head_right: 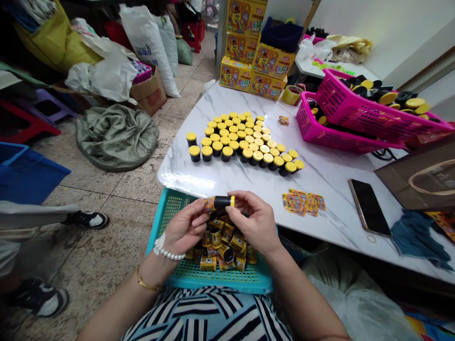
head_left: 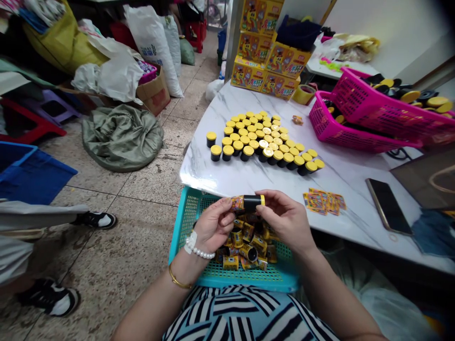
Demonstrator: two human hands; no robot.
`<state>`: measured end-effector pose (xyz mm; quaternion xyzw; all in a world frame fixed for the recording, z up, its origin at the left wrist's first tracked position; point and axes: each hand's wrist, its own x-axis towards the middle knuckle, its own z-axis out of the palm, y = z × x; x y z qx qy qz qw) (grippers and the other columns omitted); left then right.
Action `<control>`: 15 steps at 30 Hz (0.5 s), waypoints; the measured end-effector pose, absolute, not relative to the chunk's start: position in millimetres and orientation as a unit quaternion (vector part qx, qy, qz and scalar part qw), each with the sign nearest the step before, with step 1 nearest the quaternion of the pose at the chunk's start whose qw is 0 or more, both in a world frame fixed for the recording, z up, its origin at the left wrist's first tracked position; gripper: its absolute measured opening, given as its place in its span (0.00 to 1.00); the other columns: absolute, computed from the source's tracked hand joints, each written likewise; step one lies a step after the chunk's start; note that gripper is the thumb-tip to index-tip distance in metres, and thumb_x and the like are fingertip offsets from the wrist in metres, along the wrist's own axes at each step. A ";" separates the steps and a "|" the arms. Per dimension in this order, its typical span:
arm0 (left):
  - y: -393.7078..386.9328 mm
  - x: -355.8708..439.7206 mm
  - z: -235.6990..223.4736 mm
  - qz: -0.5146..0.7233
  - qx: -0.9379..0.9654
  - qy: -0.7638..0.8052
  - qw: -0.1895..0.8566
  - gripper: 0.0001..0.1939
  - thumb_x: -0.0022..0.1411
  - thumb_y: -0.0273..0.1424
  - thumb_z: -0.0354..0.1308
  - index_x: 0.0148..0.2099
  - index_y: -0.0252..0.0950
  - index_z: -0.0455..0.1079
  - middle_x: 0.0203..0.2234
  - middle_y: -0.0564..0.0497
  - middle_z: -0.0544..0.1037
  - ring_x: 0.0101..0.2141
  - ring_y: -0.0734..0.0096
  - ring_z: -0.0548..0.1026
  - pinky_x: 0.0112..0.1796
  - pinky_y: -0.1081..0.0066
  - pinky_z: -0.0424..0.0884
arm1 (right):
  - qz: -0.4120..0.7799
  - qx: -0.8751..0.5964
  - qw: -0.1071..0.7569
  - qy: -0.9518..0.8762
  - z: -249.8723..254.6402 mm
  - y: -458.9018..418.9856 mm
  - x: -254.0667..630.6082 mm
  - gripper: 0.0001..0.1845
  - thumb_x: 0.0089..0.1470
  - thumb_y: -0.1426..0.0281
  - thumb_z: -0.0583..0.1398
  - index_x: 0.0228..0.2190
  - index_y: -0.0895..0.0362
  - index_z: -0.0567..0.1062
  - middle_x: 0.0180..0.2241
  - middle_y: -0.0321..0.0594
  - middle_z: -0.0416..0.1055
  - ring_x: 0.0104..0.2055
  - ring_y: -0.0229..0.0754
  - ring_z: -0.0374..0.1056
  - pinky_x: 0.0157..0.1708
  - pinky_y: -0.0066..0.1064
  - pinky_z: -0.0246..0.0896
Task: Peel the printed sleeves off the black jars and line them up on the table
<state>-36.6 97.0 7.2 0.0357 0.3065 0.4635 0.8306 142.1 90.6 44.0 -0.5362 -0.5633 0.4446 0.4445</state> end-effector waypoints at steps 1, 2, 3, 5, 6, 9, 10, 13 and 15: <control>96.4 -36.7 6.8 0.466 0.029 0.303 0.831 0.13 0.49 0.25 0.71 0.34 0.29 0.70 0.23 0.57 0.71 0.14 0.91 0.58 0.12 0.86 0.48 | 0.401 -0.543 0.436 -0.595 46.2 90.2 142.1 0.12 0.52 0.71 0.65 0.41 0.55 0.78 0.30 0.35 0.74 0.30 0.36 0.70 0.32 0.29 0.70; 95.6 -36.6 6.1 0.468 0.025 0.302 0.830 0.12 0.49 0.25 0.71 0.33 0.29 0.70 0.23 0.57 0.71 0.14 0.90 0.58 0.12 0.86 0.48 | 0.360 -0.543 0.425 -0.628 48.6 89.8 142.2 0.12 0.52 0.72 0.65 0.41 0.55 0.78 0.31 0.36 0.74 0.30 0.36 0.70 0.33 0.30 0.69; 94.8 -36.5 5.3 0.470 0.023 0.303 0.828 0.12 0.49 0.25 0.70 0.32 0.30 0.69 0.22 0.57 0.71 0.13 0.90 0.58 0.12 0.86 0.48 | 0.322 -0.537 0.412 -0.661 51.0 89.1 142.3 0.12 0.52 0.72 0.64 0.41 0.55 0.78 0.32 0.37 0.75 0.31 0.37 0.70 0.34 0.31 0.69; 93.4 -36.2 3.6 0.474 0.020 0.306 0.825 0.11 0.50 0.25 0.70 0.31 0.30 0.69 0.22 0.57 0.72 0.13 0.90 0.58 0.12 0.85 0.49 | 0.258 -0.518 0.391 -0.716 55.3 87.7 142.3 0.12 0.52 0.74 0.63 0.41 0.56 0.78 0.33 0.38 0.75 0.32 0.38 0.70 0.35 0.32 0.69; 93.0 -36.1 2.9 0.475 0.016 0.309 0.824 0.11 0.50 0.26 0.70 0.31 0.30 0.69 0.22 0.56 0.72 0.13 0.90 0.58 0.12 0.85 0.49 | 0.231 -0.510 0.385 -0.734 56.8 86.8 142.2 0.12 0.51 0.74 0.63 0.40 0.56 0.77 0.33 0.38 0.76 0.33 0.38 0.71 0.36 0.32 0.69; 92.7 -36.8 1.3 0.470 0.010 0.312 0.826 0.12 0.49 0.27 0.70 0.31 0.29 0.70 0.23 0.56 0.73 0.13 0.90 0.58 0.12 0.85 0.49 | 0.203 -0.496 0.378 -0.755 58.0 84.1 142.1 0.11 0.52 0.75 0.63 0.40 0.56 0.77 0.35 0.39 0.76 0.36 0.40 0.72 0.38 0.33 0.69; 92.9 -37.3 1.0 0.467 0.011 0.311 0.828 0.12 0.50 0.27 0.70 0.31 0.29 0.70 0.23 0.56 0.73 0.13 0.90 0.57 0.12 0.85 0.49 | 0.207 -0.494 0.378 -0.755 57.5 83.2 142.4 0.11 0.52 0.75 0.62 0.40 0.56 0.77 0.35 0.39 0.77 0.37 0.40 0.73 0.39 0.33 0.70; 93.5 -39.2 0.2 0.462 0.017 0.309 0.831 0.11 0.50 0.27 0.70 0.31 0.29 0.70 0.22 0.56 0.72 0.13 0.90 0.57 0.12 0.85 0.48 | 0.224 -0.495 0.372 -0.753 55.1 81.5 143.3 0.11 0.52 0.74 0.62 0.40 0.55 0.76 0.35 0.39 0.77 0.36 0.40 0.73 0.38 0.33 0.71; 93.5 -39.9 -0.4 0.459 0.028 0.308 0.833 0.12 0.50 0.27 0.70 0.31 0.29 0.70 0.23 0.56 0.73 0.13 0.90 0.57 0.12 0.85 0.48 | 0.232 -0.501 0.366 -0.749 54.4 81.7 143.8 0.11 0.52 0.74 0.62 0.39 0.55 0.77 0.34 0.38 0.77 0.34 0.40 0.73 0.36 0.32 0.71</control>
